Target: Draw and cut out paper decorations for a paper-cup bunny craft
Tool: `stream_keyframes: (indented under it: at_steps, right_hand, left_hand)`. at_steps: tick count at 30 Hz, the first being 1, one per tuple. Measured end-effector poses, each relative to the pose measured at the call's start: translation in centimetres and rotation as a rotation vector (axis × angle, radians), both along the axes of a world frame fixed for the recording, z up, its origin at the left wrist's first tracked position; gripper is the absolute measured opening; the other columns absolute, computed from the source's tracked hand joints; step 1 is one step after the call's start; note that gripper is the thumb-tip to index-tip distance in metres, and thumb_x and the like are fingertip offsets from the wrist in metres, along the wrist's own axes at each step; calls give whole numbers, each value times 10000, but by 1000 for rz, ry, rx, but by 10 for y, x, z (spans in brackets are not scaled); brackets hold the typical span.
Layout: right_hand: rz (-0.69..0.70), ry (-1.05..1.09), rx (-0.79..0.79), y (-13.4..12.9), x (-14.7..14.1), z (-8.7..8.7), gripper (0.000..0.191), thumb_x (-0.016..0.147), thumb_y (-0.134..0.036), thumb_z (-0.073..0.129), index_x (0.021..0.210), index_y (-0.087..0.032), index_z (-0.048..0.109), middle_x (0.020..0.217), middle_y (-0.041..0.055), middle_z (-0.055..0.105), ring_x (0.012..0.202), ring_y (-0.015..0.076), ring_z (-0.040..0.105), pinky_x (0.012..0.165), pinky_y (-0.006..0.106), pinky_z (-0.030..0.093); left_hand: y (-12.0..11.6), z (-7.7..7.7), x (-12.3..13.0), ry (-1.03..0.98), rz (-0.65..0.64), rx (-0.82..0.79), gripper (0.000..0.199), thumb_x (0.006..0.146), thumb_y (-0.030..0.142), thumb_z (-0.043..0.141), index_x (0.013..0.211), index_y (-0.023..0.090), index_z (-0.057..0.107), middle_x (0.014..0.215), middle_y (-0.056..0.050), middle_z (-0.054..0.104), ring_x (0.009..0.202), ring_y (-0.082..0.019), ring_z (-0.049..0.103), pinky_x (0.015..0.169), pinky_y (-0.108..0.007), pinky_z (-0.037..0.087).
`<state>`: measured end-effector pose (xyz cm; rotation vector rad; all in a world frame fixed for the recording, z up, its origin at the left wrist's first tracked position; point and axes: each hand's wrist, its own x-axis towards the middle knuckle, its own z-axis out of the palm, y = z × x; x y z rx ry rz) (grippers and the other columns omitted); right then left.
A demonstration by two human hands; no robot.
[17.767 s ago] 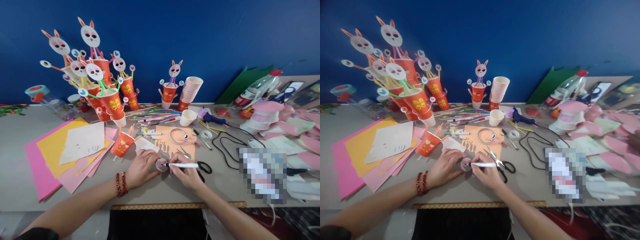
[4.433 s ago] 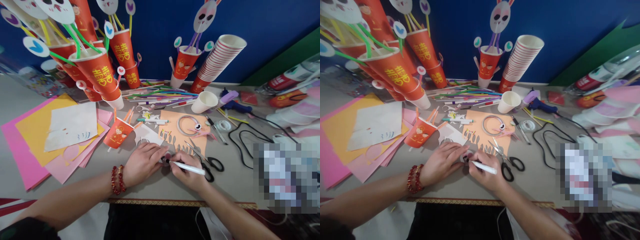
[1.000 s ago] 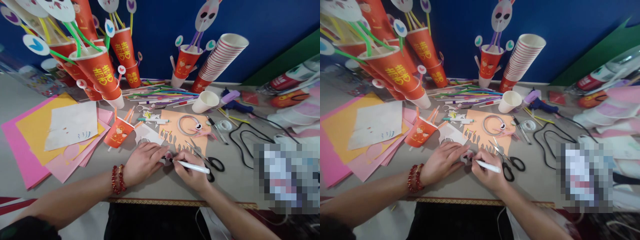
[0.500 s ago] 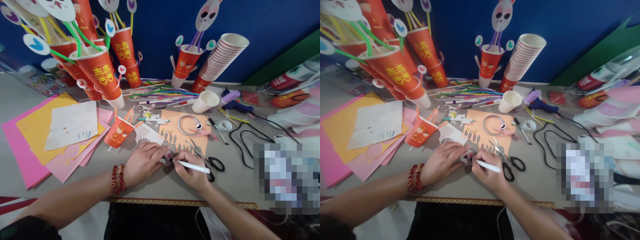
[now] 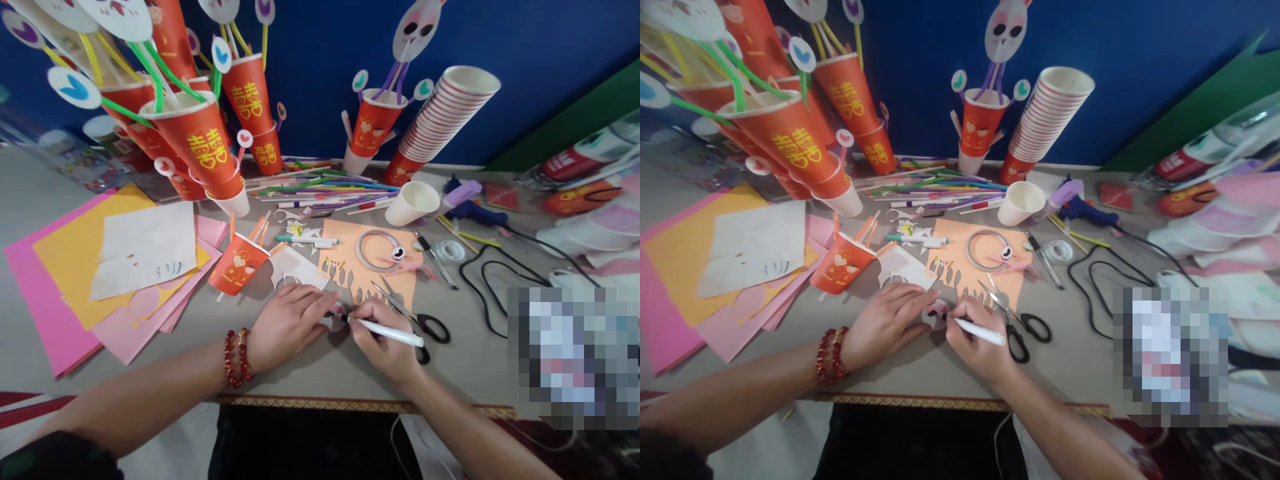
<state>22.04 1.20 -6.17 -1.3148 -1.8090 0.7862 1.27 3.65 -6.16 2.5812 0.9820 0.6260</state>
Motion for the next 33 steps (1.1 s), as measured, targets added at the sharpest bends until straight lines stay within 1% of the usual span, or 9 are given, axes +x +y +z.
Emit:
stream_keyframes:
  at_steps: [8,14,18,23,28,33]
  right_hand:
    - [8,1,-4,0,-1,1,128,811,-150,546,711,-222,513,580,-43,519,459,106,458,456,238,376]
    - [-14,-13,8,0,-1,2,121,806,-145,542,715,-222,522,587,-38,534,470,110,478,458,237,378]
    - [1,-18,10,0,-1,2,141,803,-143,546,695,-223,506,579,-42,526,459,107,460,458,237,377]
    - [-1,2,7,0,-1,3,134,808,-139,545,707,-223,517,587,-41,527,467,108,473,463,235,381]
    - [28,-13,-11,-1,-1,1,122,799,-145,563,717,-226,520,592,-42,557,462,109,477,473,236,394]
    - [37,-29,-2,-1,0,-1,132,799,-139,562,715,-228,513,595,-39,551,480,112,492,489,238,402]
  left_hand:
    - [0,-1,0,0,1,-10,471,930,287,551,1357,146,412,1086,-120,671,1048,-253,601,902,-423,467]
    - [0,-2,-1,-10,-3,-15,483,934,290,545,1374,159,395,1089,-118,668,1060,-258,598,901,-431,466]
    - [0,-2,0,-12,-9,-22,471,939,289,538,1368,154,399,1091,-119,668,1057,-258,595,905,-433,463]
    - [0,1,0,-11,-7,-21,466,931,274,551,1354,136,409,1092,-118,667,1054,-252,594,903,-425,463]
    - [0,1,0,-13,0,-31,456,941,287,534,1361,161,405,1092,-114,669,1055,-248,600,901,-420,463]
    - [0,1,0,-11,-3,-27,460,942,290,534,1361,151,407,1090,-119,671,1048,-249,600,896,-427,467]
